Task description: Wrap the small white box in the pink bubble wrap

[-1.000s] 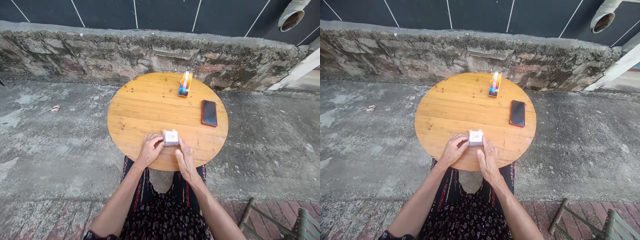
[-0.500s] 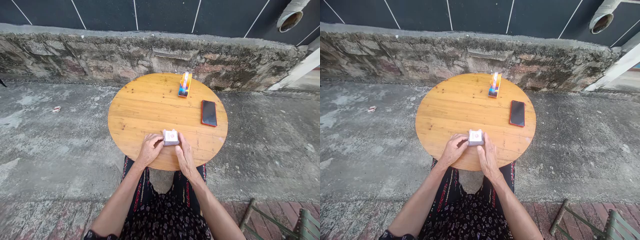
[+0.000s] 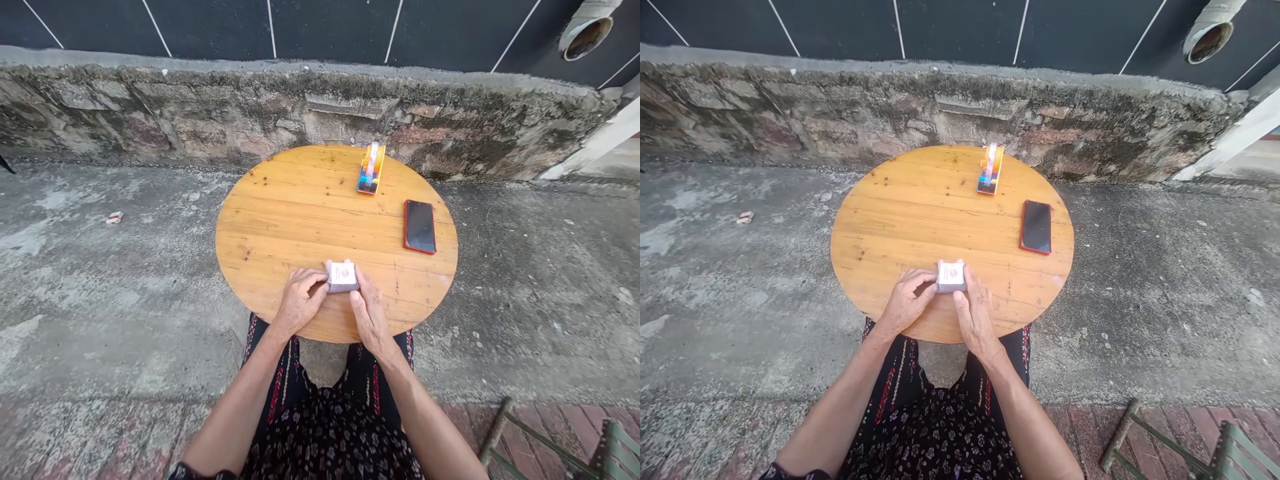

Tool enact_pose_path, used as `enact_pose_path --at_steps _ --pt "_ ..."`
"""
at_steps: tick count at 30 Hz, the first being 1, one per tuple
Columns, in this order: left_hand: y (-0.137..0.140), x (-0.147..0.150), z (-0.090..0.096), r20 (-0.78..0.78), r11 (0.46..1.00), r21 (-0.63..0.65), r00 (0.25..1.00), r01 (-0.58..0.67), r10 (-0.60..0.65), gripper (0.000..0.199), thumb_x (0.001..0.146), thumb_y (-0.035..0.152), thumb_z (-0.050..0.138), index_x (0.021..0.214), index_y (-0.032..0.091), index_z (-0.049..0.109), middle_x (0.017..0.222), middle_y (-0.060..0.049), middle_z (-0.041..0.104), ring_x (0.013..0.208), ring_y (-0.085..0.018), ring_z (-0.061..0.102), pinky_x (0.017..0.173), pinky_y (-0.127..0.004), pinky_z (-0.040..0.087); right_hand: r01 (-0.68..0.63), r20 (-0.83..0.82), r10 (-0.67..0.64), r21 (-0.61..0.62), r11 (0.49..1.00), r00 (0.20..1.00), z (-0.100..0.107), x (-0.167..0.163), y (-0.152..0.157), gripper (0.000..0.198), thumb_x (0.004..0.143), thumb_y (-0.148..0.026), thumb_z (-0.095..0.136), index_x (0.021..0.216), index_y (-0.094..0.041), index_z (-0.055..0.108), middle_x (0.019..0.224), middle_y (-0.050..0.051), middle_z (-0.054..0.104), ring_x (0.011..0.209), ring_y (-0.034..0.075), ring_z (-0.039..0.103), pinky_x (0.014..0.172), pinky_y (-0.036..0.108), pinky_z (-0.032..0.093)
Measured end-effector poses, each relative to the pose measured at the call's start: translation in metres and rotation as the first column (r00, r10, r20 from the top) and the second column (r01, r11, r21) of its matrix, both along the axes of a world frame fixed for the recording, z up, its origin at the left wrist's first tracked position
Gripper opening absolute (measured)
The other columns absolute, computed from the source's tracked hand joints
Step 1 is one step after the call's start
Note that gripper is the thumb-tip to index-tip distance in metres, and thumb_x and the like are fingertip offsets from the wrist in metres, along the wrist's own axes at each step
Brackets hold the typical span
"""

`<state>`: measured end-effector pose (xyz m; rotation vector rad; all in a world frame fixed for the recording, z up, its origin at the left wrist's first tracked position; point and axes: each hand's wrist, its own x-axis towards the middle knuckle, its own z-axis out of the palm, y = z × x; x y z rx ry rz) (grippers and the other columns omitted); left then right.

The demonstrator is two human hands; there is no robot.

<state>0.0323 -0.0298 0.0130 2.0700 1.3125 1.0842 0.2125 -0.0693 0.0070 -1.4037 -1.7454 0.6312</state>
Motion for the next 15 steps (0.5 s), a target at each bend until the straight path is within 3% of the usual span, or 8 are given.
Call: enact_pose_path --at_steps 9,15 --pt "-0.0010 0.0005 0.0000 -0.001 1.000 -0.001 1.000 -0.007 0.007 0.012 0.088 0.020 0.059 0.097 0.022 0.067 0.101 -0.003 0.071 0.097 -0.021 0.062 0.090 -0.039 0.045 0.057 -0.023 -0.057 -0.007 0.998 0.998 -0.0021 0.0002 -0.0015 0.057 0.100 -0.046 0.032 0.153 -0.025 0.024 0.156 0.008 0.034 0.144 0.026 0.031 0.117 0.054 0.025" --pt "-0.0018 0.0006 0.0002 0.008 1.000 0.005 1.000 -0.011 0.011 0.011 0.089 0.020 0.058 0.096 0.021 0.067 0.100 -0.004 0.071 0.096 -0.021 0.062 0.090 -0.039 0.045 -0.055 0.078 0.055 -0.011 0.998 0.995 0.0015 -0.0021 -0.0019 0.064 0.099 -0.049 0.034 0.155 -0.026 0.014 0.158 0.008 0.030 0.144 0.028 0.030 0.117 0.057 0.021"
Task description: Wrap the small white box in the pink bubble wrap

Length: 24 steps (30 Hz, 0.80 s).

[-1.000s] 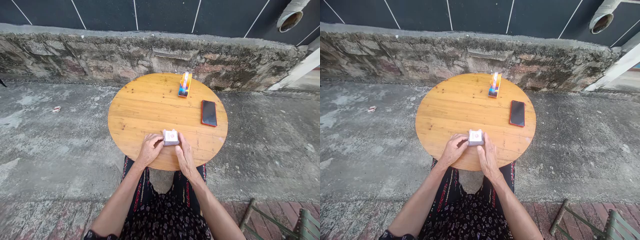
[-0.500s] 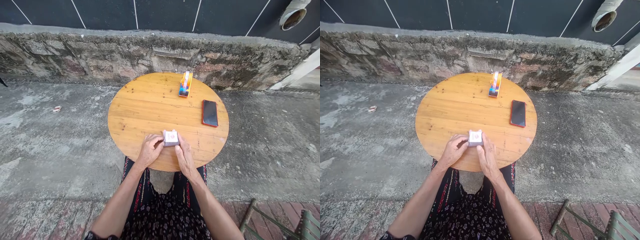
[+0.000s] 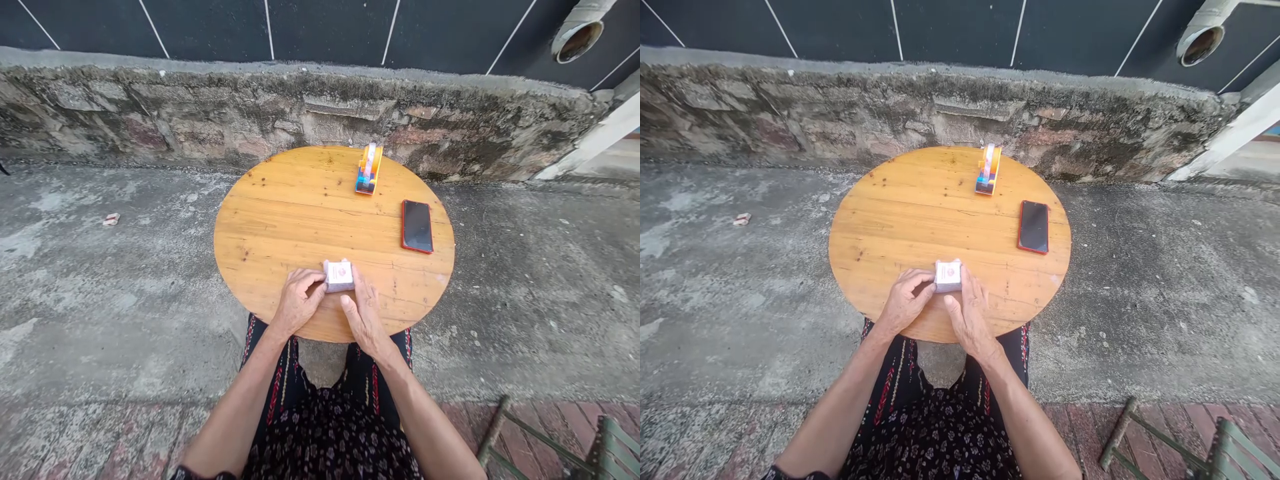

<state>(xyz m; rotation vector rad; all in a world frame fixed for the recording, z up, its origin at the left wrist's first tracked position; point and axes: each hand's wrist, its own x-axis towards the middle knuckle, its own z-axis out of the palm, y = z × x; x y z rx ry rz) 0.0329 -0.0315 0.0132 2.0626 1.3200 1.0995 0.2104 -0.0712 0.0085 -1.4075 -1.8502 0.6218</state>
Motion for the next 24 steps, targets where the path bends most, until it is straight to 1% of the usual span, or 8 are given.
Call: enact_pose_path --at_steps 2,4,6,9,12,15,18,24 --pt "0.0005 0.0000 -0.0005 0.001 1.000 0.004 1.000 0.000 0.000 0.011 0.089 0.020 0.058 0.096 0.021 0.067 0.100 -0.004 0.071 0.096 -0.021 0.062 0.090 -0.039 0.045 0.044 -0.052 -0.044 -0.012 0.999 0.998 -0.0023 0.0008 -0.0017 0.063 0.100 -0.049 0.034 0.155 -0.026 0.015 0.158 0.008 0.029 0.145 0.027 0.028 0.118 0.057 0.020" --pt "0.0010 0.0000 -0.0011 0.000 1.000 0.004 1.000 0.001 -0.001 0.011 0.088 0.020 0.059 0.096 0.021 0.067 0.100 -0.004 0.071 0.096 -0.021 0.062 0.090 -0.040 0.045 0.121 -0.144 -0.122 -0.013 0.993 0.982 -0.0061 0.0024 -0.0036 0.061 0.100 -0.047 0.033 0.155 -0.026 0.016 0.159 0.007 0.027 0.146 0.026 0.026 0.118 0.056 0.022" --pt "0.0011 0.0001 -0.0014 -0.002 1.000 0.003 1.000 0.001 -0.001 0.011 0.088 0.021 0.059 0.096 0.021 0.067 0.100 -0.004 0.071 0.096 -0.022 0.063 0.089 -0.040 0.045 0.173 -0.194 -0.171 -0.009 0.985 0.966 -0.0092 0.0037 -0.0043 0.058 0.100 -0.046 0.033 0.154 -0.027 0.020 0.159 0.007 0.027 0.146 0.025 0.026 0.118 0.055 0.023" --pt "0.0007 0.0002 -0.0012 -0.007 1.000 0.012 1.000 -0.001 0.001 0.011 0.088 0.020 0.058 0.096 0.021 0.067 0.100 -0.004 0.072 0.096 -0.022 0.062 0.089 -0.040 0.046 0.135 -0.143 -0.133 0.000 0.991 0.981 -0.0097 0.0037 -0.0023 0.056 0.100 -0.047 0.033 0.152 -0.026 0.026 0.155 0.008 0.035 0.143 0.026 0.031 0.117 0.056 0.023" --pt "0.0005 0.0002 -0.0015 -0.005 1.000 0.012 1.000 -0.002 0.002 0.011 0.088 0.020 0.058 0.095 0.021 0.066 0.099 -0.004 0.072 0.095 -0.022 0.063 0.089 -0.040 0.046 0.077 -0.075 -0.075 0.022 0.997 0.994 -0.0068 0.0021 0.0009 0.055 0.101 -0.045 0.030 0.152 -0.026 0.026 0.153 0.008 0.039 0.141 0.026 0.035 0.115 0.055 0.026" --pt "0.0009 0.0001 -0.0025 -0.004 1.000 0.004 1.000 -0.001 0.002 0.011 0.089 0.022 0.058 0.096 0.022 0.066 0.100 -0.004 0.071 0.096 -0.022 0.062 0.090 -0.040 0.046 0.063 -0.025 -0.063 0.038 0.997 0.998 -0.0041 0.0011 0.0023 0.055 0.101 -0.045 0.029 0.153 -0.027 0.024 0.153 0.007 0.039 0.140 0.026 0.037 0.114 0.054 0.027" --pt "0.0014 0.0002 -0.0028 -0.005 1.000 0.003 1.000 -0.002 0.002 0.010 0.089 0.022 0.058 0.095 0.022 0.066 0.100 -0.004 0.071 0.097 -0.022 0.062 0.091 -0.040 0.045 0.052 0.011 -0.052 0.031 0.998 0.999 -0.0032 0.0010 0.0019 0.056 0.101 -0.045 0.028 0.154 -0.027 0.022 0.154 0.008 0.038 0.141 0.026 0.036 0.115 0.055 0.026" --pt "0.0003 0.0004 -0.0012 -0.008 1.000 -0.011 1.000 -0.002 0.002 0.011 0.089 0.021 0.057 0.096 0.022 0.066 0.100 -0.004 0.071 0.096 -0.022 0.061 0.089 -0.040 0.045 0.026 0.035 -0.026 0.022 0.999 0.999 -0.0036 0.0016 0.0014 0.058 0.101 -0.046 0.029 0.154 -0.026 0.021 0.156 0.008 0.034 0.143 0.027 0.032 0.116 0.056 0.025"
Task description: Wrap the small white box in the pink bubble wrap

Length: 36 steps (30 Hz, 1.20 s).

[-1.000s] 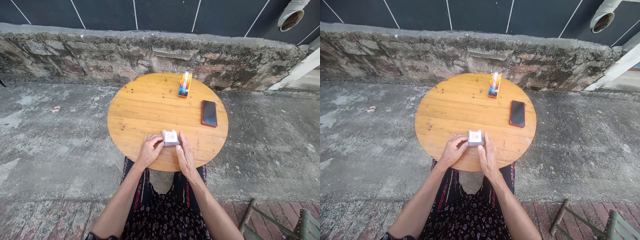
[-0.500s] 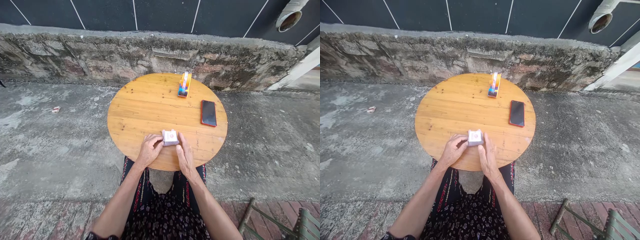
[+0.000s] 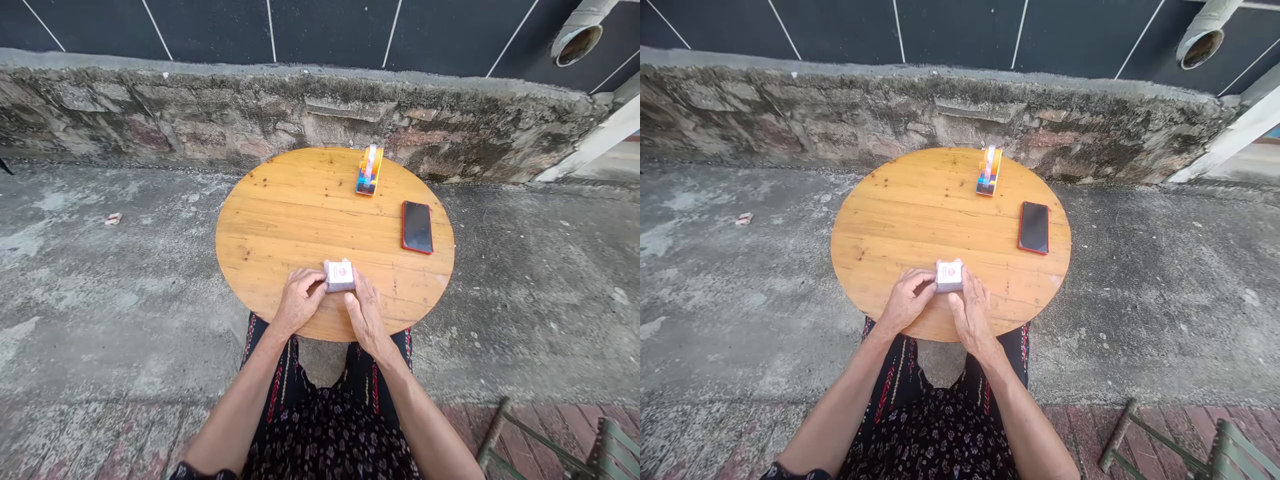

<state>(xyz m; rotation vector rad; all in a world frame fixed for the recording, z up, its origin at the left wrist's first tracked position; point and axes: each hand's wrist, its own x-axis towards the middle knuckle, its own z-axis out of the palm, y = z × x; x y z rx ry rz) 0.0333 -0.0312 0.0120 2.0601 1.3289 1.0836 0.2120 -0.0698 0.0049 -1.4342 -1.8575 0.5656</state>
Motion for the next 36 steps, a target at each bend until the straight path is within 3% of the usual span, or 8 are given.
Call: enact_pose_path --at_steps 11,16,36 --pt "0.0010 -0.0007 -0.0016 0.006 1.000 0.015 1.000 0.002 -0.002 0.011 0.089 0.021 0.057 0.096 0.022 0.066 0.099 -0.004 0.071 0.096 -0.022 0.062 0.089 -0.041 0.046 0.096 -0.329 -0.087 0.012 0.995 0.940 -0.0029 0.0061 -0.0033 0.046 0.099 -0.043 0.038 0.141 -0.026 0.047 0.145 0.007 0.050 0.136 0.024 0.044 0.116 0.051 0.032" --pt "0.0010 -0.0009 -0.0011 0.006 1.000 0.016 1.000 0.007 -0.007 0.011 0.088 0.020 0.058 0.095 0.021 0.066 0.098 -0.004 0.072 0.094 -0.022 0.063 0.089 -0.040 0.045 0.158 -0.349 -0.147 0.004 0.987 0.926 -0.0059 0.0062 -0.0034 0.050 0.099 -0.045 0.038 0.144 -0.023 0.042 0.149 0.008 0.045 0.139 0.023 0.040 0.118 0.052 0.029" --pt "0.0013 -0.0016 -0.0018 0.008 1.000 0.006 1.000 -0.005 0.005 0.015 0.088 0.021 0.059 0.101 0.020 0.066 0.103 -0.005 0.071 0.098 -0.022 0.062 0.091 -0.039 0.046 0.105 -0.389 -0.105 -0.021 0.994 0.915 -0.0022 0.0061 -0.0016 0.049 0.098 -0.043 0.043 0.144 -0.027 0.043 0.150 0.005 0.044 0.140 0.023 0.038 0.120 0.050 0.026"
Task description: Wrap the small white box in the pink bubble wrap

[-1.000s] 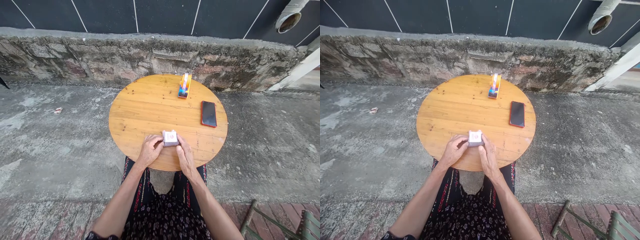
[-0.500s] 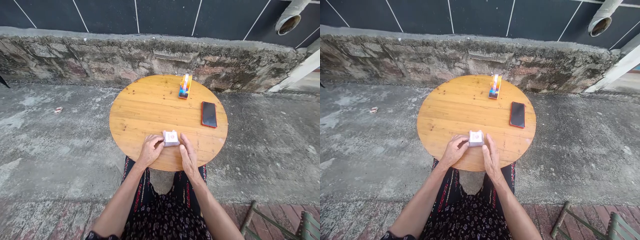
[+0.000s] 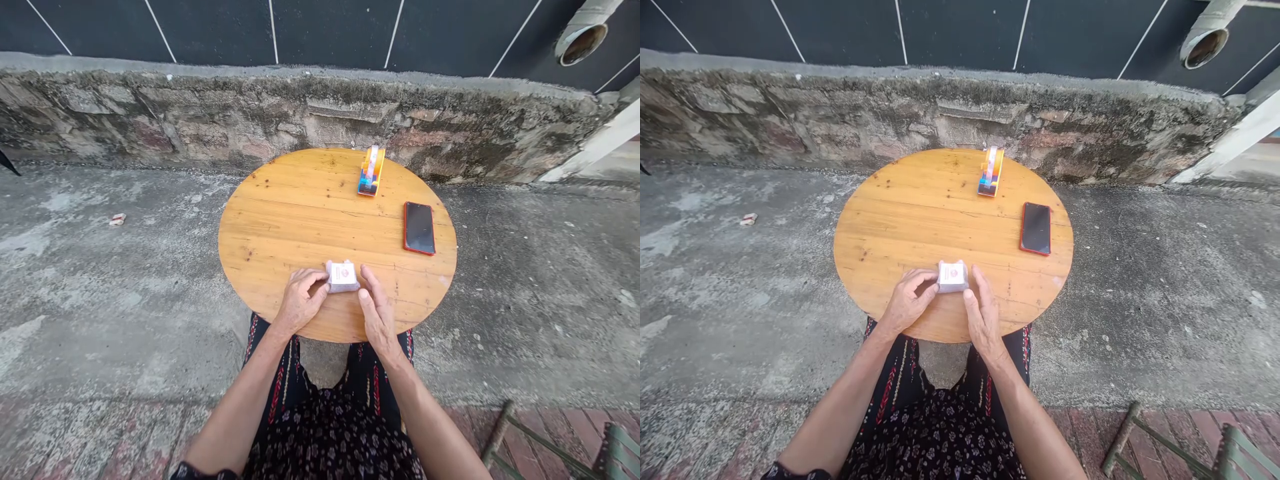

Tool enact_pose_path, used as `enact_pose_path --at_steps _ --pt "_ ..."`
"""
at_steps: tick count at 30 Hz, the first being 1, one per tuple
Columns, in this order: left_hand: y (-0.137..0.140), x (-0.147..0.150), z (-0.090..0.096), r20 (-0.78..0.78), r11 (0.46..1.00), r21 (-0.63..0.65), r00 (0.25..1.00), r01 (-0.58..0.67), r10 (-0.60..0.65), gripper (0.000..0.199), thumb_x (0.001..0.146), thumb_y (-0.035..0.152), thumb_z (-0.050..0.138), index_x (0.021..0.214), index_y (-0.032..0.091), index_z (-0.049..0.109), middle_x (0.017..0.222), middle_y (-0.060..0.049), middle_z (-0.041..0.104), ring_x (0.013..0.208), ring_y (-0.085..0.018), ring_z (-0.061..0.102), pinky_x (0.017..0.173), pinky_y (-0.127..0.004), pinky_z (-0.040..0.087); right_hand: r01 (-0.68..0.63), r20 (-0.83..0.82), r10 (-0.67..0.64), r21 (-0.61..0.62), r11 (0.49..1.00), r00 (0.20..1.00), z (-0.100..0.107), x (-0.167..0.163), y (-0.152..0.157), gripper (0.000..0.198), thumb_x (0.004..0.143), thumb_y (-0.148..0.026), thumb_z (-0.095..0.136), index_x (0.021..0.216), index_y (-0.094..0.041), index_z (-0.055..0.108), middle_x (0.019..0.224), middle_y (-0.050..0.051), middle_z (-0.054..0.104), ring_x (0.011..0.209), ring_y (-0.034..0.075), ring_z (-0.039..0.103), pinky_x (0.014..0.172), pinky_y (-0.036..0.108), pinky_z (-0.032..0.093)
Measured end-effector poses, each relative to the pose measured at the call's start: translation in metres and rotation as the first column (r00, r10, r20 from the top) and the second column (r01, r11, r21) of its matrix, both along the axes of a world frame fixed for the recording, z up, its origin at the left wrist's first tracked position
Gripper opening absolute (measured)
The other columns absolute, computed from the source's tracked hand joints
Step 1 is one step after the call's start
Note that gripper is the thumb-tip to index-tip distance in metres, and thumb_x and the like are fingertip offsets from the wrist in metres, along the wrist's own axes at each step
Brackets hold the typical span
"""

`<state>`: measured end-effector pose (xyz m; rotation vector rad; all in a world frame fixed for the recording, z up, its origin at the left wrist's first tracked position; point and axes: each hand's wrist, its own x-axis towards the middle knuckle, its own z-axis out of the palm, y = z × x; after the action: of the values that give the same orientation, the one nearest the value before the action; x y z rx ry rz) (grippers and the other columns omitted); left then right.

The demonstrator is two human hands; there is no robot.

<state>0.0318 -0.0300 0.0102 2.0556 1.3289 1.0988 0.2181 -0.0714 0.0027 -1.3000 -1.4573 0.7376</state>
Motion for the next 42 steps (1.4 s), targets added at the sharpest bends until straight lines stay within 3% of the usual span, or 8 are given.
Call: enact_pose_path --at_steps 16,25,33,42 --pt "-0.0005 0.0001 -0.0023 0.013 1.000 0.017 1.000 0.004 -0.004 0.022 0.088 0.020 0.060 0.110 0.019 0.064 0.108 -0.005 0.069 0.102 -0.022 0.061 0.093 -0.040 0.046 -0.079 0.142 0.071 0.053 0.995 0.987 -0.0012 -0.0007 0.0018 0.047 0.100 -0.040 0.040 0.146 -0.032 0.038 0.150 0.004 0.044 0.138 0.024 0.040 0.116 0.053 0.028" --pt "0.0006 0.0009 -0.0015 -0.026 1.000 0.019 1.000 -0.002 0.002 0.021 0.089 0.021 0.058 0.109 0.020 0.064 0.108 -0.006 0.070 0.101 -0.023 0.062 0.091 -0.040 0.046 -0.143 0.330 0.140 -0.016 0.990 0.933 0.0040 -0.0051 -0.0008 0.060 0.099 -0.043 0.040 0.154 -0.031 0.019 0.157 0.006 0.031 0.144 0.027 0.029 0.117 0.058 0.021" --pt "-0.0007 0.0005 -0.0014 0.001 1.000 0.014 1.000 -0.005 0.005 0.021 0.088 0.020 0.059 0.108 0.020 0.065 0.109 -0.006 0.070 0.103 -0.023 0.062 0.092 -0.040 0.046 0.015 0.093 -0.020 0.046 0.999 0.995 -0.0007 -0.0020 -0.0058 0.044 0.099 -0.037 0.043 0.141 -0.027 0.044 0.145 0.006 0.049 0.136 0.022 0.043 0.116 0.048 0.031" --pt "-0.0006 0.0008 -0.0010 -0.009 1.000 0.021 1.000 -0.001 0.002 0.020 0.090 0.021 0.056 0.108 0.020 0.065 0.109 -0.006 0.070 0.103 -0.023 0.062 0.092 -0.040 0.046 -0.032 0.088 0.026 0.067 0.997 0.996 -0.0014 -0.0024 -0.0034 0.037 0.097 -0.037 0.046 0.132 -0.026 0.054 0.137 0.008 0.056 0.129 0.024 0.049 0.112 0.051 0.035"
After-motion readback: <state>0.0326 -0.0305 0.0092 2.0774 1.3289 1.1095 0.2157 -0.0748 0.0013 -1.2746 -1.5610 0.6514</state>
